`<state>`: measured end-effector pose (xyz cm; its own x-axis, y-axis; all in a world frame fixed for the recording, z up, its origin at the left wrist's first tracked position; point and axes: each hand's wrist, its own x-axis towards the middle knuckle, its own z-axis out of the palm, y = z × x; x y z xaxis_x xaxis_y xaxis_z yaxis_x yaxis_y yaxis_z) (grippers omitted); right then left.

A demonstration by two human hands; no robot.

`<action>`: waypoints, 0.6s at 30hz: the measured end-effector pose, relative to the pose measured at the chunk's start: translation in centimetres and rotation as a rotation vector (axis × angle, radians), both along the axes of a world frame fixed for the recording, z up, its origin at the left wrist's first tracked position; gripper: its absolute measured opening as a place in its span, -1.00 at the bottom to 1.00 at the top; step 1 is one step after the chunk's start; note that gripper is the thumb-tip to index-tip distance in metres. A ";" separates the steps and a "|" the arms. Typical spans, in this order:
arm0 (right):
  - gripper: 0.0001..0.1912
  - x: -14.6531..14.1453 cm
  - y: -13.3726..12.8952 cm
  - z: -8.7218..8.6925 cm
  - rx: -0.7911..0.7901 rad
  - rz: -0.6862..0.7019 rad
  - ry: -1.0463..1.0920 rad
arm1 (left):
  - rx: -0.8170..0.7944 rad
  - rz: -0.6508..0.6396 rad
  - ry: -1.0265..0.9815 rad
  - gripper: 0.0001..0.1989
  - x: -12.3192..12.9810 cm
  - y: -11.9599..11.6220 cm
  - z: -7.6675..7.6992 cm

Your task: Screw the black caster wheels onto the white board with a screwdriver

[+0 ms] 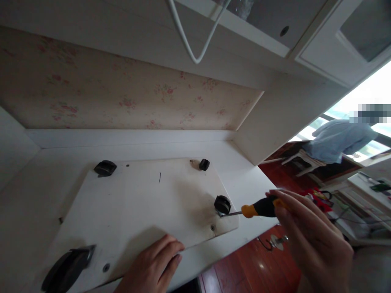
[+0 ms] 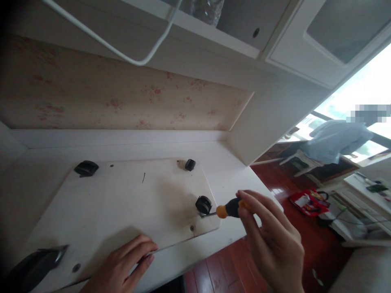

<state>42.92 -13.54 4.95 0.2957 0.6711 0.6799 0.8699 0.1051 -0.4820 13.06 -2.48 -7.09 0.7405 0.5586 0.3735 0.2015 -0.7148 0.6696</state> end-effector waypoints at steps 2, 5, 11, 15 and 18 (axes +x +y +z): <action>-0.61 0.2 0.1 -0.1 0.021 -0.094 -0.055 | 0.027 0.013 -0.022 -0.79 0.1 0.0 0.1; -0.57 0.3 0.0 0.0 -0.004 -0.086 -0.004 | 0.053 0.026 -0.027 -0.80 0.2 0.0 0.2; -0.56 0.2 -0.4 0.2 -0.057 -0.006 -0.009 | 0.156 0.028 -0.011 -0.72 0.3 0.0 0.3; -0.59 0.5 -0.1 0.0 -0.020 -0.111 -0.074 | 0.179 0.054 -0.023 -0.71 0.3 -0.1 0.1; -0.52 0.6 -0.2 0.1 -0.069 -0.016 -0.020 | 0.178 0.052 -0.012 -0.72 0.3 -0.1 0.2</action>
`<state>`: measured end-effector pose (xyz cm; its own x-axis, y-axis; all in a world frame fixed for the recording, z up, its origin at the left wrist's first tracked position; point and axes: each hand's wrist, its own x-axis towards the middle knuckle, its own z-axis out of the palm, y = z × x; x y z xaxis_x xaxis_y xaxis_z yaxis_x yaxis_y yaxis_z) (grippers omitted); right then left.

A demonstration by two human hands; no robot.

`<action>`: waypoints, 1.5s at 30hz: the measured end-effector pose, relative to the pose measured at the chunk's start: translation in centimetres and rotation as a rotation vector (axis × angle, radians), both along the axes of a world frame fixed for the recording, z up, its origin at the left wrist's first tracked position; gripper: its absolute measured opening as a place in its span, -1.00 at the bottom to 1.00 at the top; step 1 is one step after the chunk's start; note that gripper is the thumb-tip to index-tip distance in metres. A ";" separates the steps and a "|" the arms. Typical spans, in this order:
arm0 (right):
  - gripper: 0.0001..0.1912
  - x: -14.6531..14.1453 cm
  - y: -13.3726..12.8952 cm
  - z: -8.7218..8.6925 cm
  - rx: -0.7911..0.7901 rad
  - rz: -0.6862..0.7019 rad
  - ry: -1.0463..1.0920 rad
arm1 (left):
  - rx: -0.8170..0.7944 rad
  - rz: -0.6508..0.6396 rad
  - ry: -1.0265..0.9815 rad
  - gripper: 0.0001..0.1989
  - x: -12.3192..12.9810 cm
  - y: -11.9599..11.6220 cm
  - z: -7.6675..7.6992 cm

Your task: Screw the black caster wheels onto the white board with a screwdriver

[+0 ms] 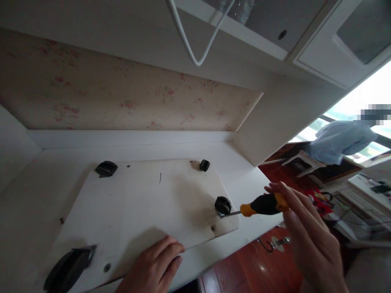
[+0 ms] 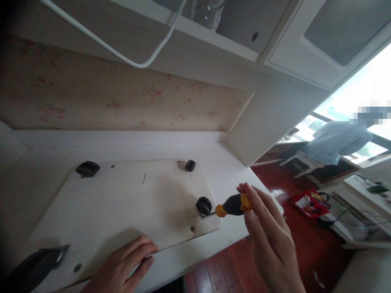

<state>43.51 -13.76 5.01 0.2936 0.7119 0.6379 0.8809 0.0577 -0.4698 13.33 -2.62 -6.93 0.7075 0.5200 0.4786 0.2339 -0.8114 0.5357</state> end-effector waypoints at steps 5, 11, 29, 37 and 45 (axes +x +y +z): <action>-0.57 -0.1 -0.3 0.0 0.042 -0.004 0.005 | -0.038 -0.026 0.010 -0.72 0.2 0.1 -0.1; -0.61 0.0 -0.1 -0.2 0.023 -0.004 0.035 | -0.047 -0.062 0.030 -0.76 -0.3 0.1 -0.4; -0.65 -0.4 -0.4 0.4 0.002 -0.040 -0.011 | -0.086 -0.045 0.034 -0.77 -0.3 0.0 -0.1; -0.62 -0.2 -0.3 -0.5 0.006 0.004 0.100 | -0.072 -0.026 0.004 -0.77 -0.1 -0.1 -0.2; -0.69 -0.5 -0.4 -0.7 0.061 -0.099 -0.048 | -0.089 -0.067 0.038 -0.76 -0.4 0.1 -0.1</action>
<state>43.00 -14.20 4.34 0.3286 0.6404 0.6942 0.9051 -0.0035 -0.4252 12.94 -2.48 -7.04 0.7591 0.5098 0.4048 0.2019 -0.7756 0.5981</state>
